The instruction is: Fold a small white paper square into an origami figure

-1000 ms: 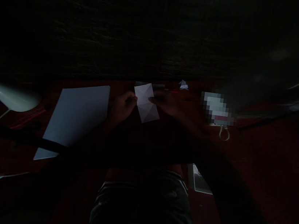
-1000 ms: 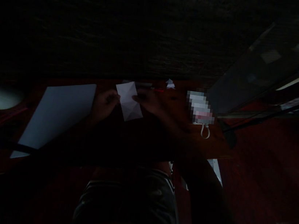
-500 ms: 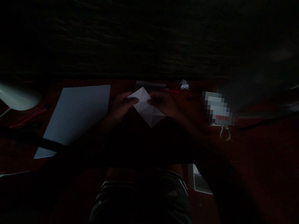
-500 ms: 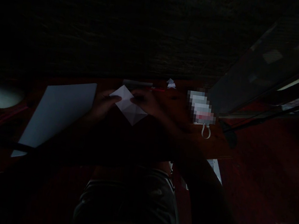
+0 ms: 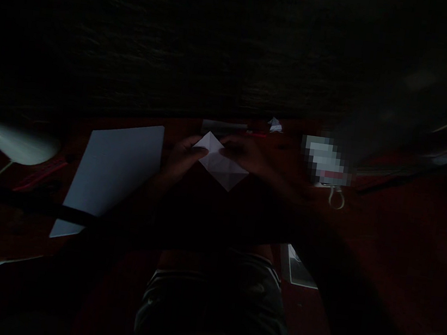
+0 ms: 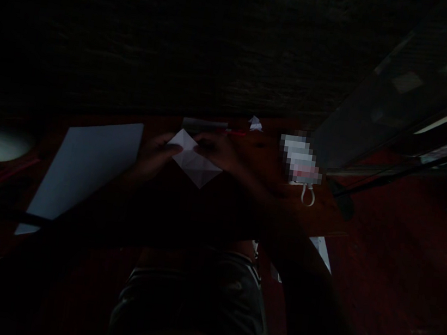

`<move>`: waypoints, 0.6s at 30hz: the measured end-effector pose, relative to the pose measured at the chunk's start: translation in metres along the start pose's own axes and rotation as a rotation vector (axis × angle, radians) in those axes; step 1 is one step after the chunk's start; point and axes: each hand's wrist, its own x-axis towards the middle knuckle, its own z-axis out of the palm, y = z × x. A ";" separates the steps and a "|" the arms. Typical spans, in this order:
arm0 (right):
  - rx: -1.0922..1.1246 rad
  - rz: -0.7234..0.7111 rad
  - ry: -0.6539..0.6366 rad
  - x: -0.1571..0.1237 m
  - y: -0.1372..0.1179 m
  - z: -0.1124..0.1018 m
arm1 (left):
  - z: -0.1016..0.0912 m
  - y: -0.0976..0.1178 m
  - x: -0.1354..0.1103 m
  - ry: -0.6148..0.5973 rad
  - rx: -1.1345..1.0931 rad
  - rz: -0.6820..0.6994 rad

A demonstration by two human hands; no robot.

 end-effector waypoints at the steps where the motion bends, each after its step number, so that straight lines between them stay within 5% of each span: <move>1: -0.006 -0.004 0.000 -0.001 -0.001 0.001 | 0.000 0.000 0.000 -0.003 0.010 0.005; 18: -0.006 -0.052 -0.011 -0.002 -0.004 0.003 | -0.001 -0.005 0.005 -0.008 -0.101 -0.010</move>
